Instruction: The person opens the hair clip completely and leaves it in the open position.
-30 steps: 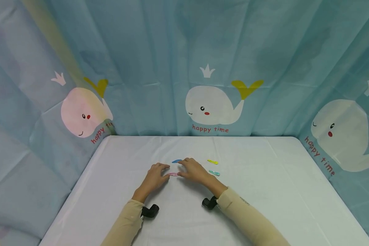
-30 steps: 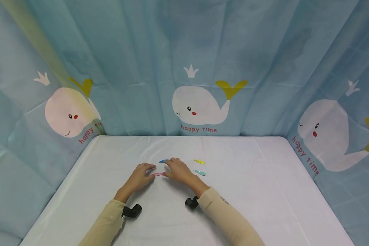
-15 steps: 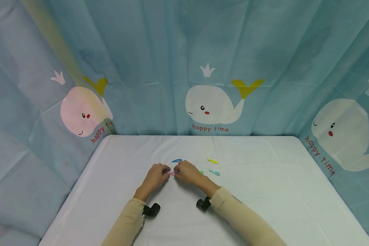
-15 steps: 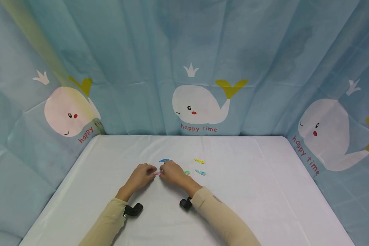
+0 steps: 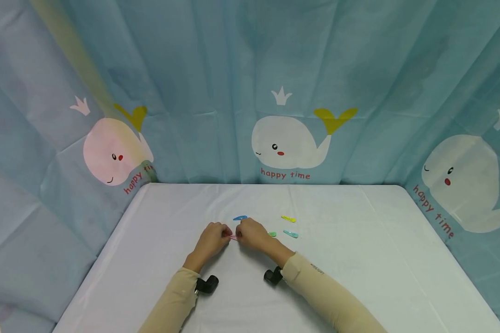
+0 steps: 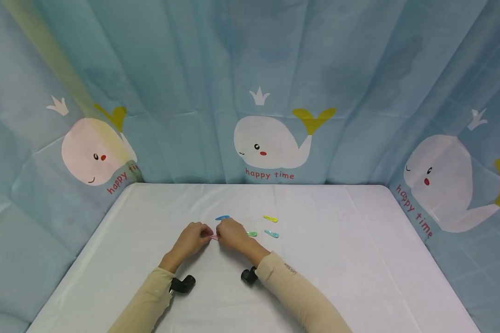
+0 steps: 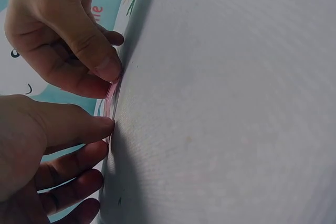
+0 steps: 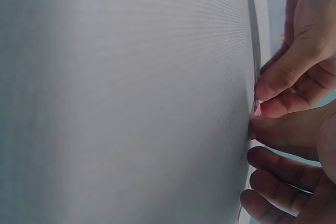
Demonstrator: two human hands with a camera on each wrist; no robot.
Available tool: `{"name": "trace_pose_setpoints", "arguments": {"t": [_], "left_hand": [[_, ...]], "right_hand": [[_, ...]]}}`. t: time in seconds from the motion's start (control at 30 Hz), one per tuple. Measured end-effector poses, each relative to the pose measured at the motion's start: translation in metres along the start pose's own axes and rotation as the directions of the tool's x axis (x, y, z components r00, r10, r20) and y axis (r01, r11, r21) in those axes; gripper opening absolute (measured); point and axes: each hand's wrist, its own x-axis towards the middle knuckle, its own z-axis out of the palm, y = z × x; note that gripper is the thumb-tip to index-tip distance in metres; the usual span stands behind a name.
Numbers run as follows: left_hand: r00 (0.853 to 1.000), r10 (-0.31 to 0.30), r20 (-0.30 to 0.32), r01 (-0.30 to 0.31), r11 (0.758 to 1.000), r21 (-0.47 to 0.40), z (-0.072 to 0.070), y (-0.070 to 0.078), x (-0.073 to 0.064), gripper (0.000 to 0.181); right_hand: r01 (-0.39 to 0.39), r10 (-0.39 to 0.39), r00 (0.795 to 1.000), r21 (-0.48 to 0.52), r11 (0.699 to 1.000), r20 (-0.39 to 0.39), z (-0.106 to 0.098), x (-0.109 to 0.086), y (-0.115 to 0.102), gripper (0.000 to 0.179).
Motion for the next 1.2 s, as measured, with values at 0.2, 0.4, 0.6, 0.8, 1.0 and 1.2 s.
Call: {"name": "trace_pose_setpoints", "arguments": {"t": [0.2,0.4,0.6,0.8,1.0,1.2], "left_hand": [[1.0,-0.008,0.016,0.008,1.0,0.008,-0.001,0.001,0.0,0.009],[1.0,-0.01,0.025,0.01,1.0,-0.025,0.0,-0.001,-0.002,0.012],[0.999,-0.036,0.035,0.04,0.995,-0.096,0.001,-0.002,-0.001,0.009],[0.997,-0.059,0.041,0.064,0.988,-0.139,-0.001,0.002,0.001,0.007],[0.999,-0.032,0.015,0.034,0.982,-0.186,-0.002,0.006,0.003,0.005],[0.999,-0.046,0.012,0.047,0.976,-0.211,-0.001,0.009,0.002,0.004]], "right_hand": [[-0.012,0.012,1.0,0.034,0.999,0.005,-0.002,-0.001,-0.003,0.006],[0.004,-0.004,1.0,0.083,0.997,-0.002,-0.002,-0.004,-0.003,0.005],[-0.014,0.017,1.0,0.133,0.991,-0.018,-0.004,-0.006,0.001,0.005],[-0.033,0.039,0.999,0.166,0.986,-0.028,-0.006,-0.007,0.007,0.004],[-0.055,0.067,0.996,0.2,0.978,-0.051,-0.009,-0.009,0.013,0.005],[-0.025,0.048,0.995,0.249,0.968,-0.089,-0.011,-0.015,0.016,0.005]]}}
